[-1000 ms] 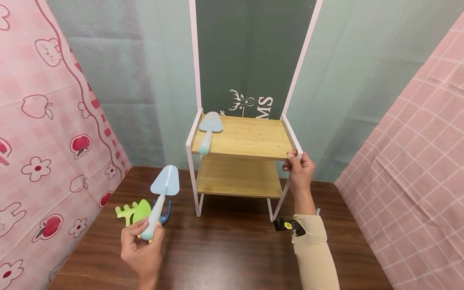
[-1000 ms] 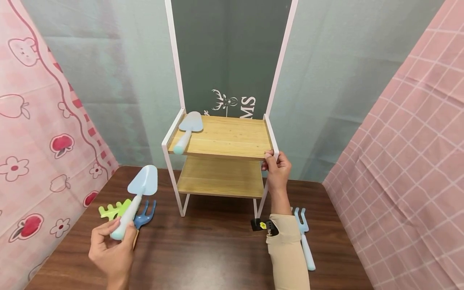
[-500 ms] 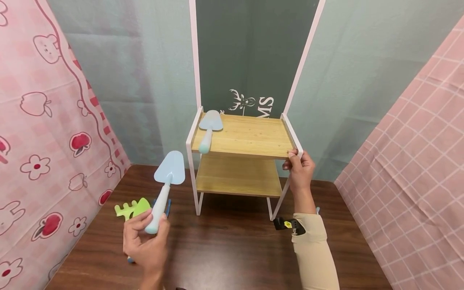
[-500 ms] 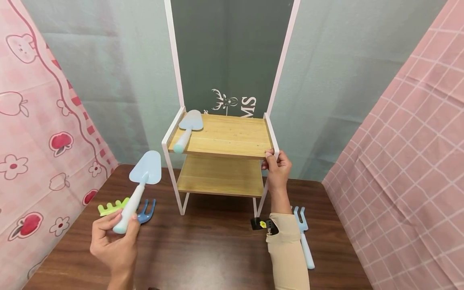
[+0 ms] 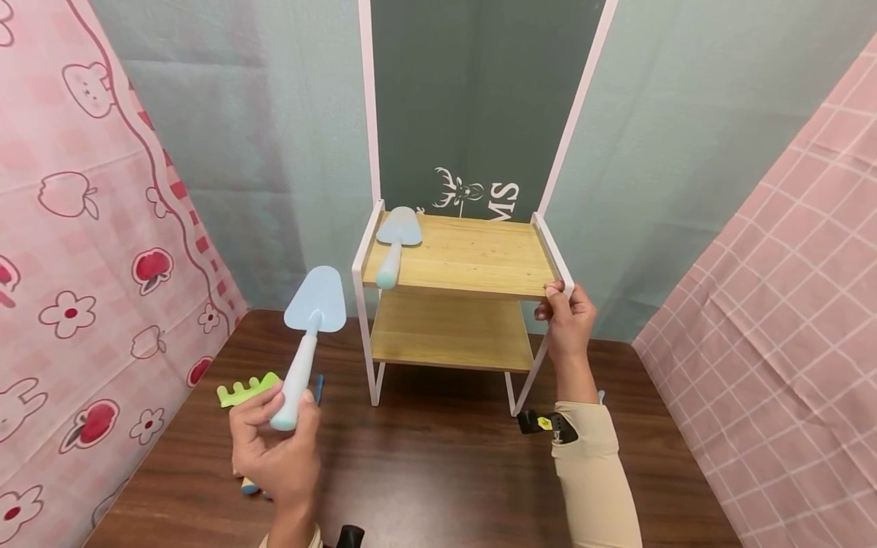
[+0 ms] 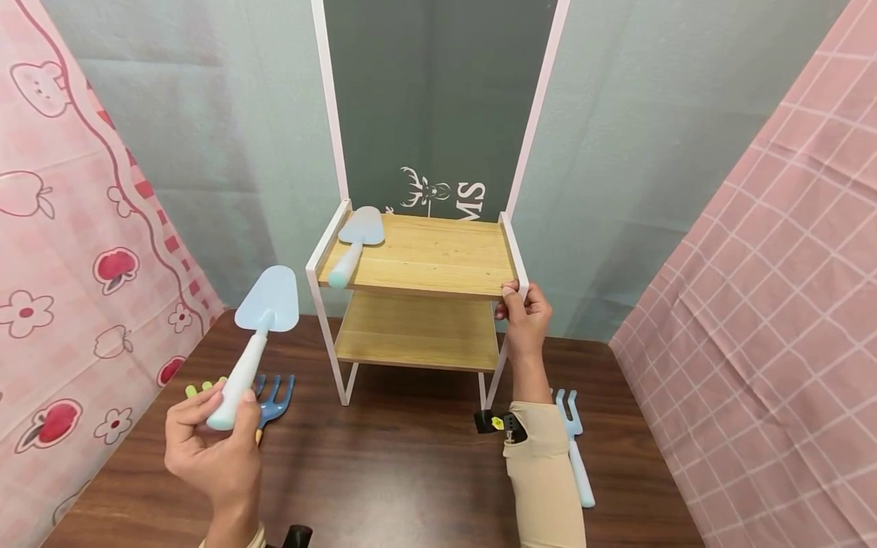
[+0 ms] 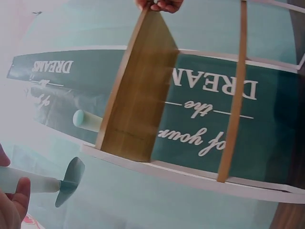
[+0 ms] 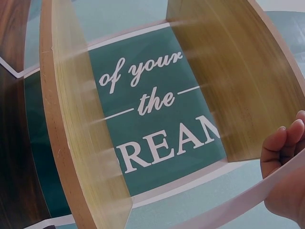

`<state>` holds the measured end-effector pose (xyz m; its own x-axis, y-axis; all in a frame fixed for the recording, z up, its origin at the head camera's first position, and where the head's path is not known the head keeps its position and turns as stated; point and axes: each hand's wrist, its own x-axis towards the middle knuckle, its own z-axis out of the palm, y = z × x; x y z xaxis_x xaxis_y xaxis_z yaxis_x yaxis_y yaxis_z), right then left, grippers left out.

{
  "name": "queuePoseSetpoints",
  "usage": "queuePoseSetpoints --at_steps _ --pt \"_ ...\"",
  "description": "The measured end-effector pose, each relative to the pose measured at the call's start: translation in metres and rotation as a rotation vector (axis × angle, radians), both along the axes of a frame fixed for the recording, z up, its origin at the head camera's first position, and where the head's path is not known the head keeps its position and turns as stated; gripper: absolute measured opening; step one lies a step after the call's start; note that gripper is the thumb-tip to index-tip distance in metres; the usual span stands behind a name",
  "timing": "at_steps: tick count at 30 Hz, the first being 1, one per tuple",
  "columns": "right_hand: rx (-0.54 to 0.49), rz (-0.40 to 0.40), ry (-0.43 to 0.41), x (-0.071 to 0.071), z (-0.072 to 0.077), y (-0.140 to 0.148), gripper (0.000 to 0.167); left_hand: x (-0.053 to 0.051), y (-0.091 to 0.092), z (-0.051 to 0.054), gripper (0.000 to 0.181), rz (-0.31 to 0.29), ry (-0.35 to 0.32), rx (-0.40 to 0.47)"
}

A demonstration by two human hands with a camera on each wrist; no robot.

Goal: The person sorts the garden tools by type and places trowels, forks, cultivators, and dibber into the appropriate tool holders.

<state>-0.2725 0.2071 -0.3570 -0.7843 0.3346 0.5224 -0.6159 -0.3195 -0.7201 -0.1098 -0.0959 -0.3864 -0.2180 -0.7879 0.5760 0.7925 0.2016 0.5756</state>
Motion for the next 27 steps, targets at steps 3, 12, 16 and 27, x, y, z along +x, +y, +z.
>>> queuePoseSetpoints --at_steps 3,12,16,27 --pt "-0.003 0.001 -0.001 0.0 0.0 0.0 0.021 0.0 0.0 0.004 0.022 -0.01 0.005 0.015" --pt "-0.004 0.0 -0.01 0.001 0.001 -0.001 0.021 -0.005 0.005 0.015 0.021 -0.045 0.093 0.048" --pt "-0.006 0.003 -0.004 0.002 0.001 0.0 0.02 -0.007 0.008 0.02 0.021 -0.062 0.109 0.043" --pt "0.007 -0.005 -0.005 0.003 0.002 -0.001 0.021 -0.012 0.02 0.033 0.022 -0.089 0.151 0.011"
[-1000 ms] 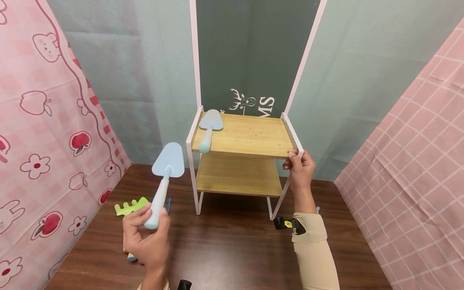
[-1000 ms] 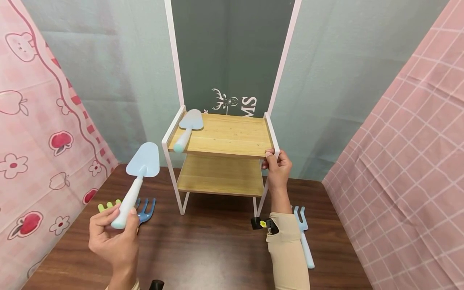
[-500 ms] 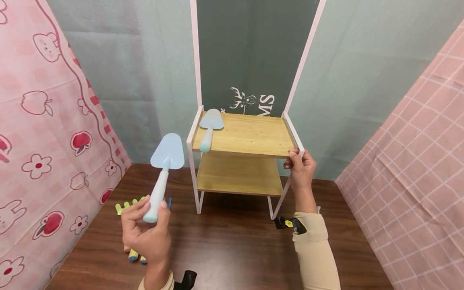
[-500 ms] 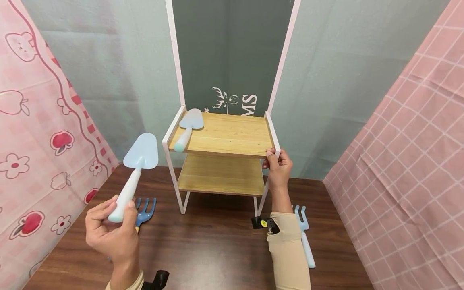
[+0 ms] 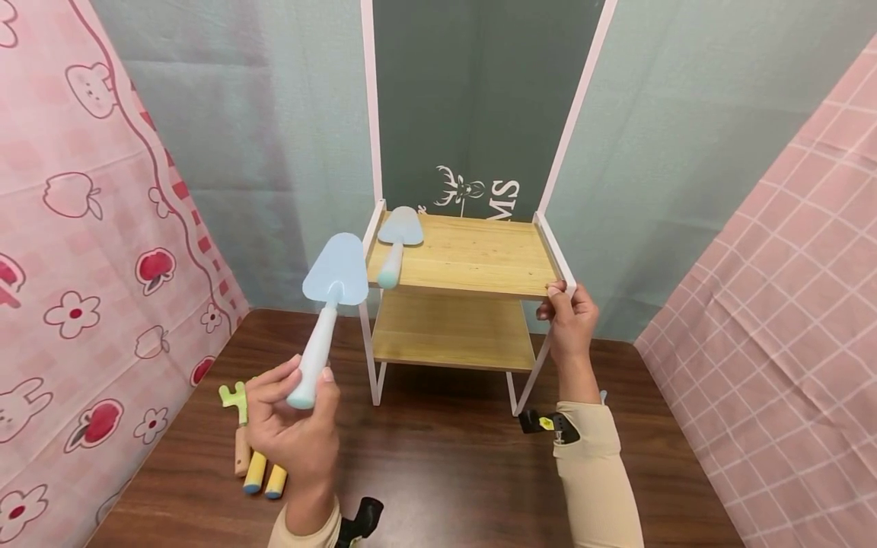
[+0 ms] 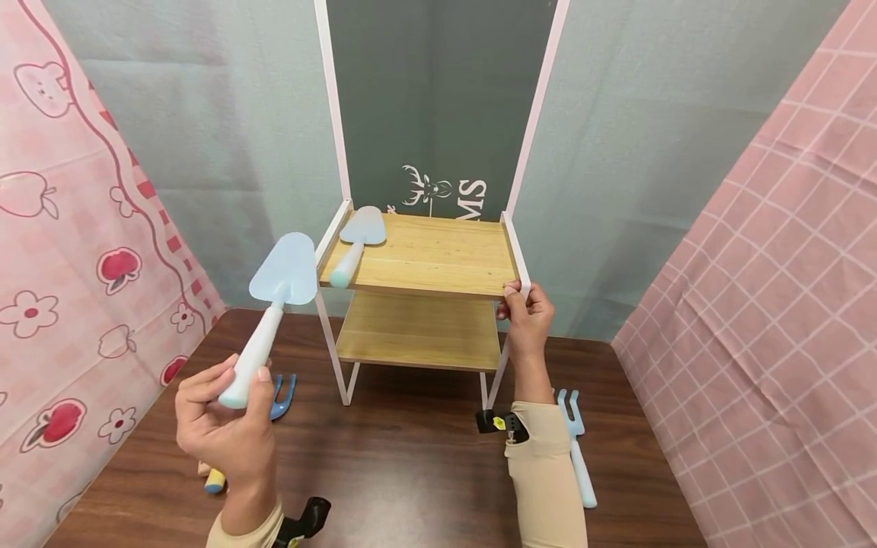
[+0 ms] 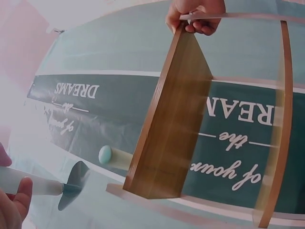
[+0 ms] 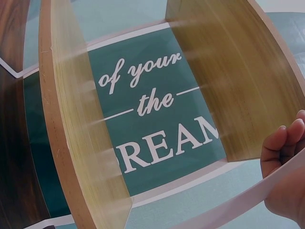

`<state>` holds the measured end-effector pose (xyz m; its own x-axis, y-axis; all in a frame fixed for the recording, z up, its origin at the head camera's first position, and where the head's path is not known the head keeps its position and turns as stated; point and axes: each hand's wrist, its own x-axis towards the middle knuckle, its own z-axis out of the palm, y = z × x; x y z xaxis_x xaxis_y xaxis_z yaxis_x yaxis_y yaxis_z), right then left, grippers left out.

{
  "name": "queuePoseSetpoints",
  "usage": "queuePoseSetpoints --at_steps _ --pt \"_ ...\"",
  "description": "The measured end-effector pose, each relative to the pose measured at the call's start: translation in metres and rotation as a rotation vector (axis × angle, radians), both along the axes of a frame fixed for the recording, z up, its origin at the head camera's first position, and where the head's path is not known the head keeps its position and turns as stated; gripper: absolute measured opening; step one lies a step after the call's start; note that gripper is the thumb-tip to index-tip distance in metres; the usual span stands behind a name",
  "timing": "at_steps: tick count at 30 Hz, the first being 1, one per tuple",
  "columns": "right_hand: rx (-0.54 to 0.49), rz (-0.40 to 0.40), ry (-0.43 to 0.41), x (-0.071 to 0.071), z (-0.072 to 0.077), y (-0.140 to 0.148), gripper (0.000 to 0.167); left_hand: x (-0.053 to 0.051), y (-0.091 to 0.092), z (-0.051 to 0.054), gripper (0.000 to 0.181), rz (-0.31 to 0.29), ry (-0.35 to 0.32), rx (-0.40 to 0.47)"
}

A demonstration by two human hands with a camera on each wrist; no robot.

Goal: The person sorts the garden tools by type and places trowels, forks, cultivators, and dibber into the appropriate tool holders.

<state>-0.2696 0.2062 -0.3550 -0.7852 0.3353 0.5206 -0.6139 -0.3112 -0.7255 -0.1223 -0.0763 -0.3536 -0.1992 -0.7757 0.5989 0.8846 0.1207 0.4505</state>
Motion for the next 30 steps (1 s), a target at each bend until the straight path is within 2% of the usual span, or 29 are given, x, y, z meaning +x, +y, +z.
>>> queuePoseSetpoints --at_steps 8,14,21,30 --pt "-0.01 -0.003 0.0 0.0 0.0 0.0 0.02 -0.006 0.007 0.006 0.023 -0.073 -0.043 -0.082" --pt "-0.014 -0.005 0.001 -0.001 -0.001 0.0 0.02 -0.012 0.012 0.011 0.023 -0.1 -0.054 -0.109" --pt "-0.02 0.004 -0.002 -0.005 -0.003 0.002 0.02 -0.019 0.019 0.013 0.024 -0.127 -0.103 -0.171" --pt "-0.049 0.036 0.021 -0.012 -0.004 0.005 0.021 -0.03 0.036 0.017 0.022 -0.16 -0.071 -0.194"
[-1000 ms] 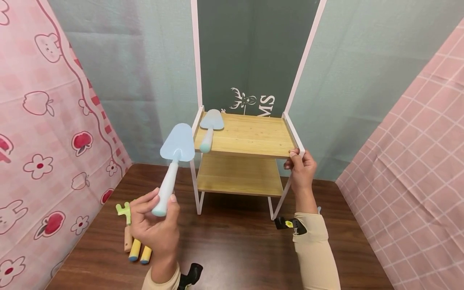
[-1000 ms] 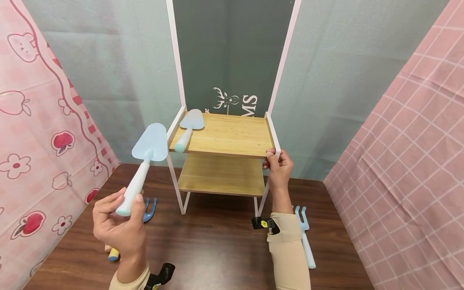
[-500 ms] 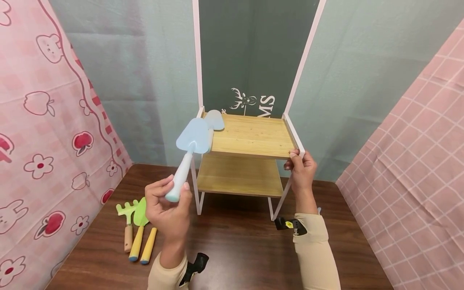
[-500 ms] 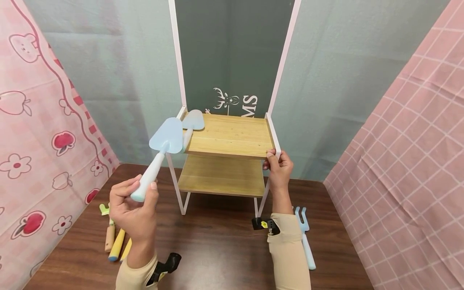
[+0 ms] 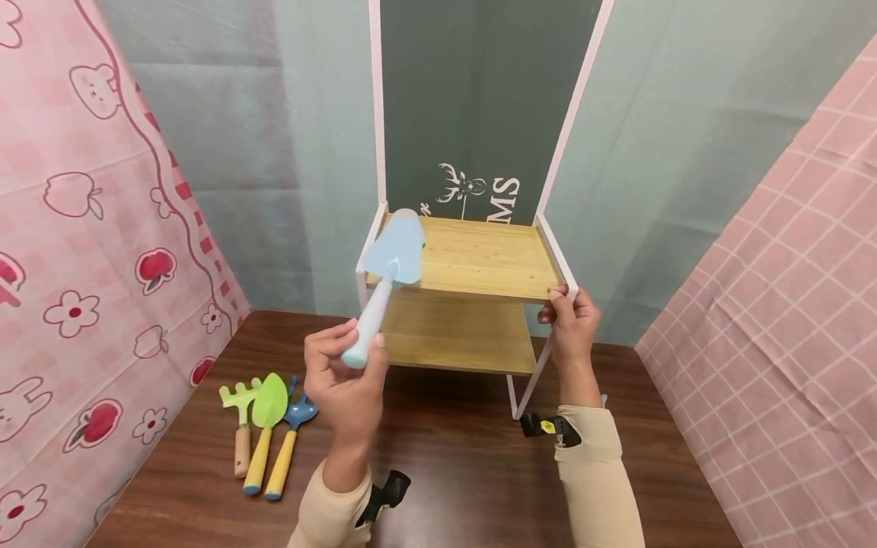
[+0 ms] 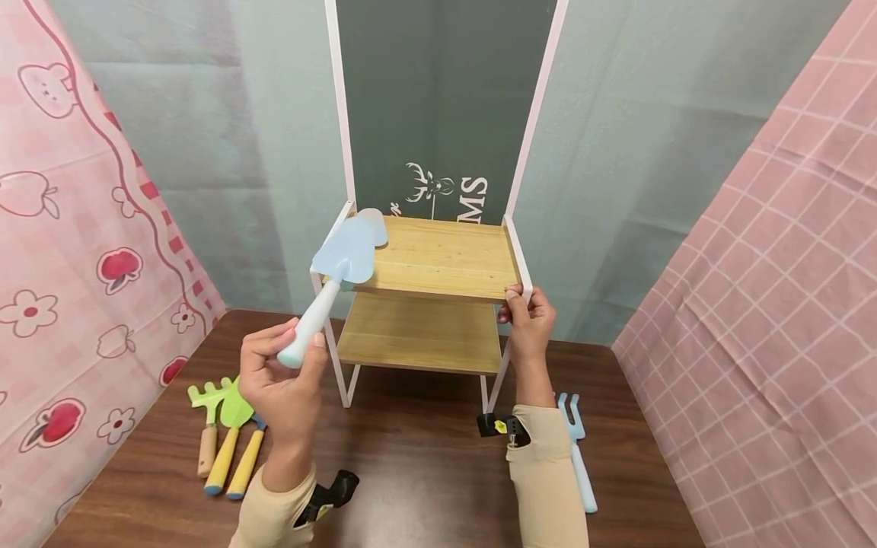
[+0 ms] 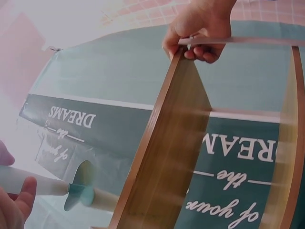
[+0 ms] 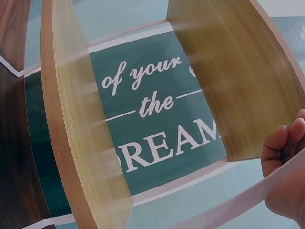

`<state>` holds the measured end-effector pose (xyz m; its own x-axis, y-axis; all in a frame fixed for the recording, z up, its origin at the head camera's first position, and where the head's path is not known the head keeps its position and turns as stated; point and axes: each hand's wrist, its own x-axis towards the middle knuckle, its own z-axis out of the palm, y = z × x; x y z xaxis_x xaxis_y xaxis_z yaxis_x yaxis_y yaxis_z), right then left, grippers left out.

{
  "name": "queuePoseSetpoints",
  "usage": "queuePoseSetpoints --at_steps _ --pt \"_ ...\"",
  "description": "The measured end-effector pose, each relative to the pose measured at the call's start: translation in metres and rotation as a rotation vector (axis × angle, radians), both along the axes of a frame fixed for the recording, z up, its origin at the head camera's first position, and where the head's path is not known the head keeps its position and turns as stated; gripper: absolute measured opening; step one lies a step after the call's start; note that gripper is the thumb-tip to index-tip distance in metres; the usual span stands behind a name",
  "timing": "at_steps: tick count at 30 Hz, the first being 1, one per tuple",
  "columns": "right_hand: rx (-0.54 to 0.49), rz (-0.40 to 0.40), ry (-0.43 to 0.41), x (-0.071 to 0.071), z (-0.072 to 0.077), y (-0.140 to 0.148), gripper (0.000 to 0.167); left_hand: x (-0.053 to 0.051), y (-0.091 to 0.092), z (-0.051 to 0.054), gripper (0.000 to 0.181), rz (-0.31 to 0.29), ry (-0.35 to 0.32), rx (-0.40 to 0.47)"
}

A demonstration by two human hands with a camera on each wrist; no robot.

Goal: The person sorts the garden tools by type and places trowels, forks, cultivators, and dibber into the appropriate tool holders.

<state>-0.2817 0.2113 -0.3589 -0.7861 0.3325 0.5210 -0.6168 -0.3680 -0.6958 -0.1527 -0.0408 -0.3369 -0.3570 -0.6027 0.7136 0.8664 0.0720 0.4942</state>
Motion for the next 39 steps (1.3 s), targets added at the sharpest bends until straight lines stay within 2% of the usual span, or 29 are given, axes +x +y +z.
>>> queuePoseSetpoints --at_steps 7,14,22,29,36,39 --pt "-0.001 -0.004 0.0 0.0 0.0 0.001 0.021 -0.007 0.013 0.002 0.02 -0.017 0.007 -0.004" --pt "-0.004 0.005 -0.003 -0.002 0.0 0.002 0.021 -0.019 0.026 0.001 0.018 -0.008 0.014 -0.002" --pt "0.002 0.009 -0.001 -0.005 0.0 0.004 0.02 -0.031 0.036 0.0 0.017 0.026 -0.026 -0.035" --pt "-0.001 0.012 0.003 -0.006 0.0 0.004 0.022 -0.039 0.047 0.001 0.018 -0.005 -0.017 -0.047" --pt "-0.009 0.027 0.013 -0.005 0.0 0.003 0.024 -0.048 0.054 0.004 0.019 -0.085 0.023 -0.038" --pt "-0.015 0.033 0.013 -0.005 0.0 0.003 0.024 -0.052 0.056 0.003 0.019 -0.082 0.022 -0.04"
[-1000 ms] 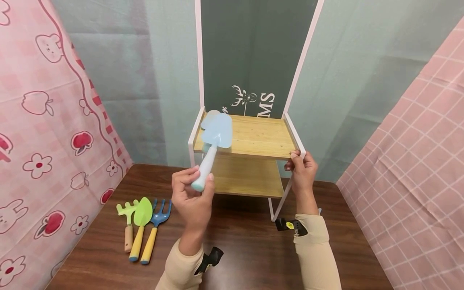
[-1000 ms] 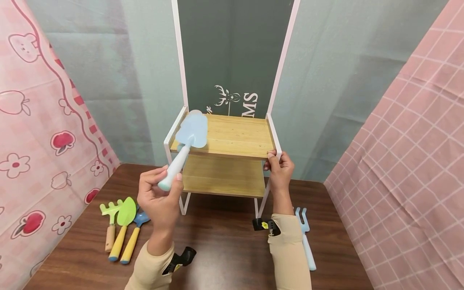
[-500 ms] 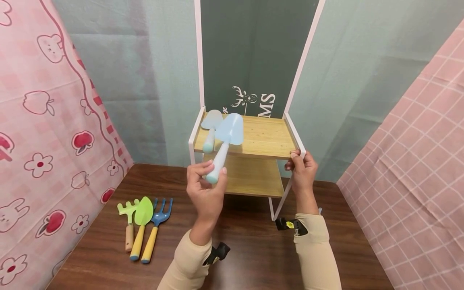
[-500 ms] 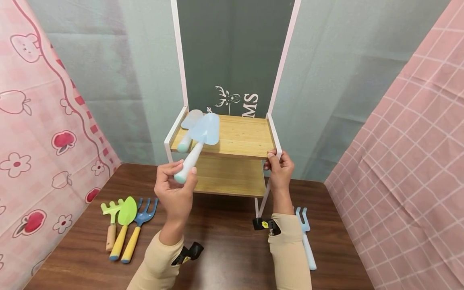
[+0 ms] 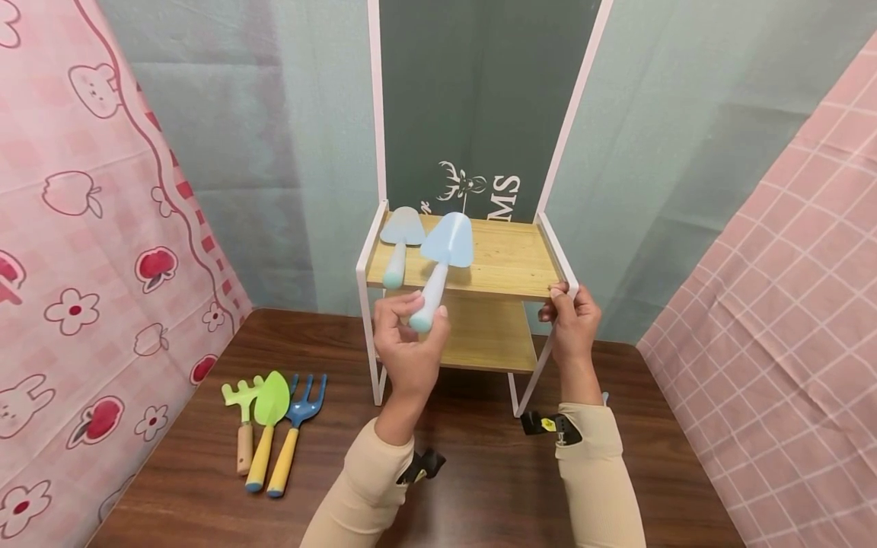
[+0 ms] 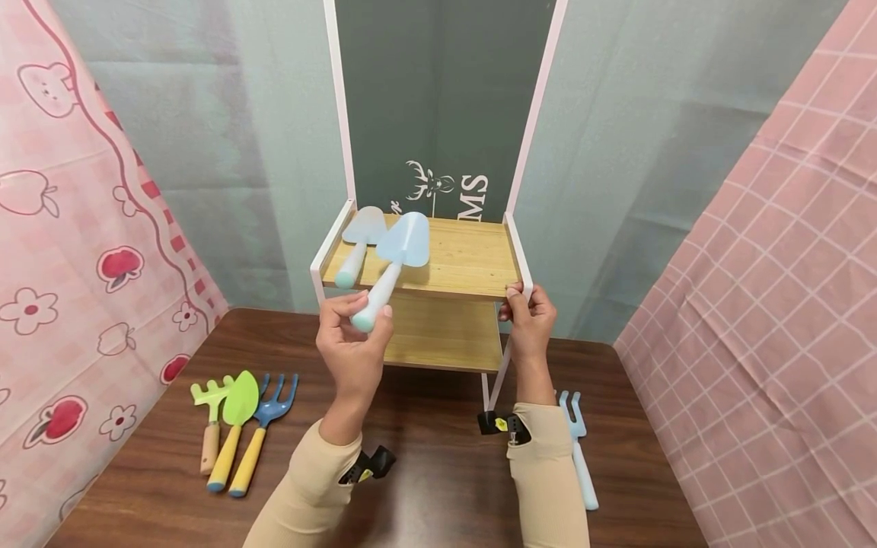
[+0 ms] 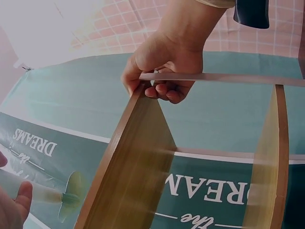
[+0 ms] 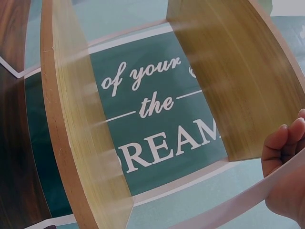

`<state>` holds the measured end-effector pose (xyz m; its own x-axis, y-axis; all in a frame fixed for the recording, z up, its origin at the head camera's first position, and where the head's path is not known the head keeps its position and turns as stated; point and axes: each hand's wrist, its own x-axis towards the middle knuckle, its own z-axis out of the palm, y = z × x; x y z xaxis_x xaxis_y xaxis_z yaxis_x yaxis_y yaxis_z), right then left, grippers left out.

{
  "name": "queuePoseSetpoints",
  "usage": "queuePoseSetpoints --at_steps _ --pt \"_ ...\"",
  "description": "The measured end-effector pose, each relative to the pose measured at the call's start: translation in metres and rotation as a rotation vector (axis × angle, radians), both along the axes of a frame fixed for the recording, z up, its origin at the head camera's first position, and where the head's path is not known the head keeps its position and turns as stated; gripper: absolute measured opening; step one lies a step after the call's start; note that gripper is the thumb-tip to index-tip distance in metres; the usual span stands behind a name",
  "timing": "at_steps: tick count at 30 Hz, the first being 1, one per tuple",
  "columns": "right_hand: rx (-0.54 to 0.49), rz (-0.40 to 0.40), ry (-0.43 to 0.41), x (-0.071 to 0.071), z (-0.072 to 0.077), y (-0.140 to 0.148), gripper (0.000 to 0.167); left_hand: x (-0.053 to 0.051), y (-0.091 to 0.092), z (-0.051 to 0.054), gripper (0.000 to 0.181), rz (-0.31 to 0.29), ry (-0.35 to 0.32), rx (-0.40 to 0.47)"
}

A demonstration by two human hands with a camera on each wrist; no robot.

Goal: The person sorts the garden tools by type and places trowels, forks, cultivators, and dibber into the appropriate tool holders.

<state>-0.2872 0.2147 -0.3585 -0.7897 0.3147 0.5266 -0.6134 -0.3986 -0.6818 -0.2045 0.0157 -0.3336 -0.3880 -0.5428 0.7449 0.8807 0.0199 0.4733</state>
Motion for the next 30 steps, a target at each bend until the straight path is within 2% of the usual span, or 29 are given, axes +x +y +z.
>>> queuePoseSetpoints --at_steps 6,11,17,24,27,30 --pt "0.005 -0.008 -0.005 0.0 0.0 0.0 0.024 -0.009 0.003 -0.001 0.019 0.034 -0.003 -0.021" --pt "0.013 -0.015 -0.008 0.0 0.0 0.0 0.023 -0.015 0.007 -0.002 0.019 0.007 0.011 -0.034" --pt "0.007 -0.018 -0.011 0.001 0.001 0.0 0.023 -0.023 0.013 -0.002 0.018 0.05 -0.076 -0.058" --pt "0.018 -0.022 -0.018 0.001 0.0 0.0 0.022 -0.03 0.017 -0.002 0.021 0.022 -0.122 -0.046" --pt "0.02 -0.02 -0.016 0.0 0.0 0.0 0.022 -0.031 0.018 0.001 0.022 0.03 -0.141 -0.051" --pt "0.016 -0.019 -0.01 0.0 0.0 0.0 0.022 -0.024 0.02 0.012 0.021 0.045 -0.145 -0.064"
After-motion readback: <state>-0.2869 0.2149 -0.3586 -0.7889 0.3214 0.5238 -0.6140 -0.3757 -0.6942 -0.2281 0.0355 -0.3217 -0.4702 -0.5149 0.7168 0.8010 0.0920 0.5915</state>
